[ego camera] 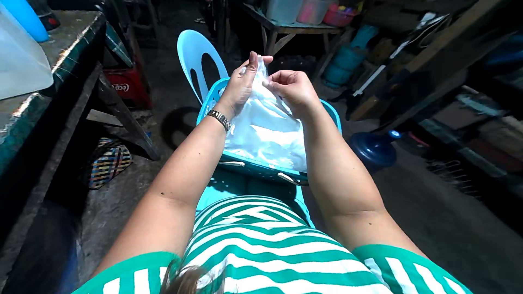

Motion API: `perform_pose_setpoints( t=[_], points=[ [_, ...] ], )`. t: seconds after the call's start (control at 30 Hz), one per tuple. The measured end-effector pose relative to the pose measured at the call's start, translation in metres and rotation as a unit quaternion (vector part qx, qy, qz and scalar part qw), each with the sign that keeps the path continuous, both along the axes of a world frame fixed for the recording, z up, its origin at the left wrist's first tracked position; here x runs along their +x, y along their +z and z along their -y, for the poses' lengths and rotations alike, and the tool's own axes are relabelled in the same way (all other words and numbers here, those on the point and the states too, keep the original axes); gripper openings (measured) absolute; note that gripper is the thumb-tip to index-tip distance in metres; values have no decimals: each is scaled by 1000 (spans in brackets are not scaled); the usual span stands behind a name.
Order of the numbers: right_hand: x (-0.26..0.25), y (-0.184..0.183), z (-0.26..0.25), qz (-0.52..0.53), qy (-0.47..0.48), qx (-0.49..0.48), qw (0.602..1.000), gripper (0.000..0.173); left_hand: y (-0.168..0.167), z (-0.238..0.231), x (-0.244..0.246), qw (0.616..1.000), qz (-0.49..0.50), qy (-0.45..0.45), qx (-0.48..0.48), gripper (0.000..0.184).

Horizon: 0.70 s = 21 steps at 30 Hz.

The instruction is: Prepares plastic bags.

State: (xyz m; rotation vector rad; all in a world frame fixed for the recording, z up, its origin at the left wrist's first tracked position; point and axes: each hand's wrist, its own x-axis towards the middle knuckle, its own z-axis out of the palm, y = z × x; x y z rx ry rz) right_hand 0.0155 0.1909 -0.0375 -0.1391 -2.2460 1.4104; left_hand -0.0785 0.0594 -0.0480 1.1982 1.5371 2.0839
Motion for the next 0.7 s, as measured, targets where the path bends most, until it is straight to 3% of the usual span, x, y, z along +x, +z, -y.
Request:
perform_pose_setpoints(
  t=[0.1, 0.23, 0.33, 0.47, 0.6, 0.7],
  points=[
    [0, 0, -6, -28, -38, 16, 999, 12, 3, 5, 5, 1000, 19, 5, -15, 25],
    [-1, -2, -7, -73, -61, 44, 995, 20, 0, 3, 1, 999, 25, 40, -11, 26],
    [-2, -3, -4, -78, -71, 92, 990, 16, -1, 3, -2, 999, 36, 35, 18, 25],
    [-1, -3, 3, -65, -103, 147, 982, 18, -1, 5, -2, 999, 37, 26, 1, 37],
    [0, 0, 6, -52, -109, 144, 982, 23, -1, 4, 0, 998, 52, 30, -9, 16],
    [-1, 1, 2, -67, -101, 95, 988, 21, 2, 9, 2, 998, 58, -21, 8, 12]
  ],
)
